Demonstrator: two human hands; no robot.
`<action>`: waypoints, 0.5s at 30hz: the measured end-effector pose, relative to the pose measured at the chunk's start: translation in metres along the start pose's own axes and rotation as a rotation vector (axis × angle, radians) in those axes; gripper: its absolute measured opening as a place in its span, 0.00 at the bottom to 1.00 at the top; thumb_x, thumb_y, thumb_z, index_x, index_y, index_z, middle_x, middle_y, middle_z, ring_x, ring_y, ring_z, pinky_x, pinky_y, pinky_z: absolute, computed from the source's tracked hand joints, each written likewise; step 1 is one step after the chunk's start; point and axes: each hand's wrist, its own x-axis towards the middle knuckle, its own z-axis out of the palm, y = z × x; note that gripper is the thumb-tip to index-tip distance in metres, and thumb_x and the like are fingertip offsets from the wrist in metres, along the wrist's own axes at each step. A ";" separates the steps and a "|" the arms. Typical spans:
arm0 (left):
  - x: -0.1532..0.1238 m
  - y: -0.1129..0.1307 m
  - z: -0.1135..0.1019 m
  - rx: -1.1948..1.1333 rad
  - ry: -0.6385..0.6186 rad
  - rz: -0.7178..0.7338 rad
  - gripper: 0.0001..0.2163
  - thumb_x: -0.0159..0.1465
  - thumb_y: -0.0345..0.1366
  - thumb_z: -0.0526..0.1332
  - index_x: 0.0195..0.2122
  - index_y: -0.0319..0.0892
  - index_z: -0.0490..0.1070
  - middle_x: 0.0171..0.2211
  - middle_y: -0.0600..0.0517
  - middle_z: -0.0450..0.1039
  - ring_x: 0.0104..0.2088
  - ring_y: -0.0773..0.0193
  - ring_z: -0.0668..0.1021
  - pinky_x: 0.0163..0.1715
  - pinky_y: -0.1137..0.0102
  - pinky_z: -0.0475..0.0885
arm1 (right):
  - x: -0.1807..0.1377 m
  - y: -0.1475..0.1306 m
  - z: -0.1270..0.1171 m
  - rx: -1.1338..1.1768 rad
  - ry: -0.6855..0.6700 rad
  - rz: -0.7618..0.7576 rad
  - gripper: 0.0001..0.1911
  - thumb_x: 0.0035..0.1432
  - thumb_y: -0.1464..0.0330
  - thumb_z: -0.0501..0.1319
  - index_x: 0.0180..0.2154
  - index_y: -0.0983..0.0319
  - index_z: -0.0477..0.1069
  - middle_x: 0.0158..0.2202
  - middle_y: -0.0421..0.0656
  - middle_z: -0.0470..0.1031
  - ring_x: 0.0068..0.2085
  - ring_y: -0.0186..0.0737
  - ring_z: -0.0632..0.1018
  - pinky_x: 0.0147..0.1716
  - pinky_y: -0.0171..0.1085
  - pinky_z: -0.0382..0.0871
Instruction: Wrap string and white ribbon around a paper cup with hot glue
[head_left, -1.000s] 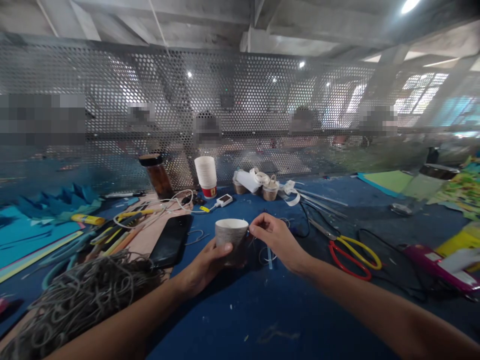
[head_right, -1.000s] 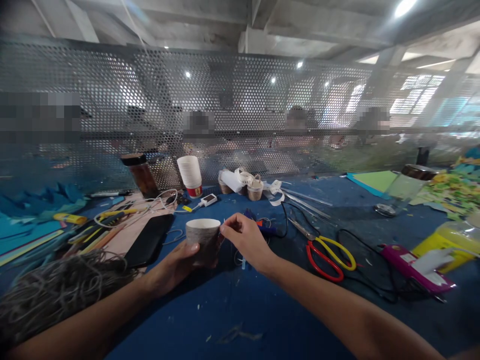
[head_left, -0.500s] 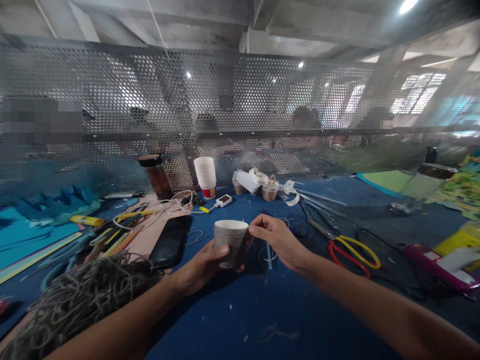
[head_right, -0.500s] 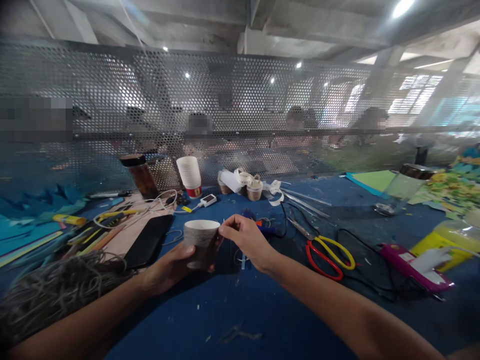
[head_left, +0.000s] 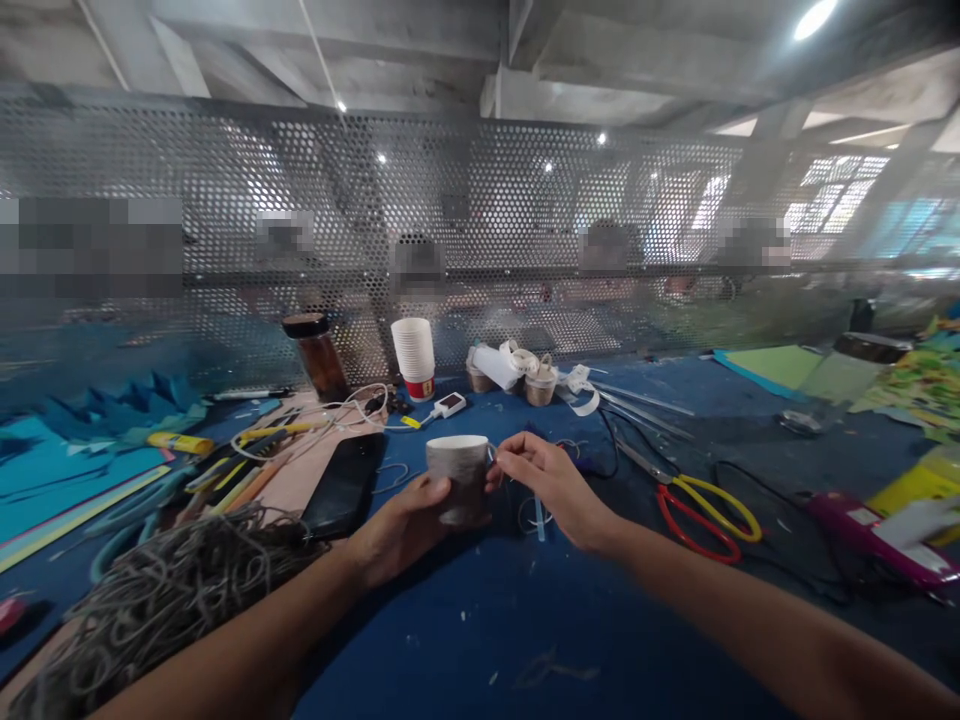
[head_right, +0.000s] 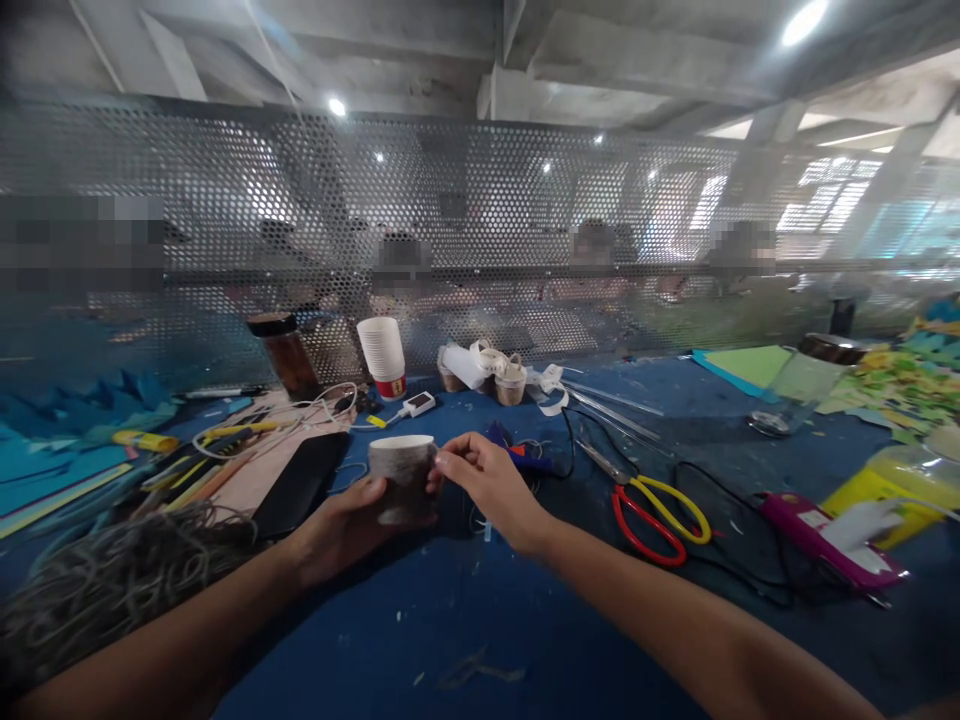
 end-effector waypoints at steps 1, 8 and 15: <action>0.001 0.000 -0.001 -0.012 0.007 0.007 0.19 0.66 0.39 0.64 0.58 0.40 0.74 0.54 0.42 0.76 0.55 0.50 0.74 0.58 0.52 0.69 | -0.002 -0.001 0.001 -0.050 0.002 -0.021 0.10 0.65 0.59 0.63 0.40 0.59 0.70 0.37 0.42 0.81 0.40 0.40 0.81 0.46 0.42 0.73; 0.003 -0.001 -0.003 -0.135 0.089 -0.056 0.18 0.71 0.41 0.57 0.56 0.38 0.75 0.53 0.41 0.78 0.52 0.51 0.78 0.57 0.53 0.69 | -0.014 -0.007 0.011 -0.515 0.036 -0.238 0.03 0.66 0.66 0.62 0.42 0.56 0.73 0.42 0.41 0.80 0.44 0.42 0.79 0.49 0.44 0.70; 0.000 0.002 0.003 -0.204 0.055 -0.061 0.16 0.72 0.40 0.54 0.51 0.38 0.78 0.46 0.42 0.82 0.45 0.53 0.81 0.49 0.57 0.75 | -0.021 -0.002 0.015 -0.810 -0.069 -0.517 0.07 0.68 0.69 0.62 0.47 0.57 0.73 0.46 0.44 0.80 0.50 0.45 0.77 0.53 0.46 0.66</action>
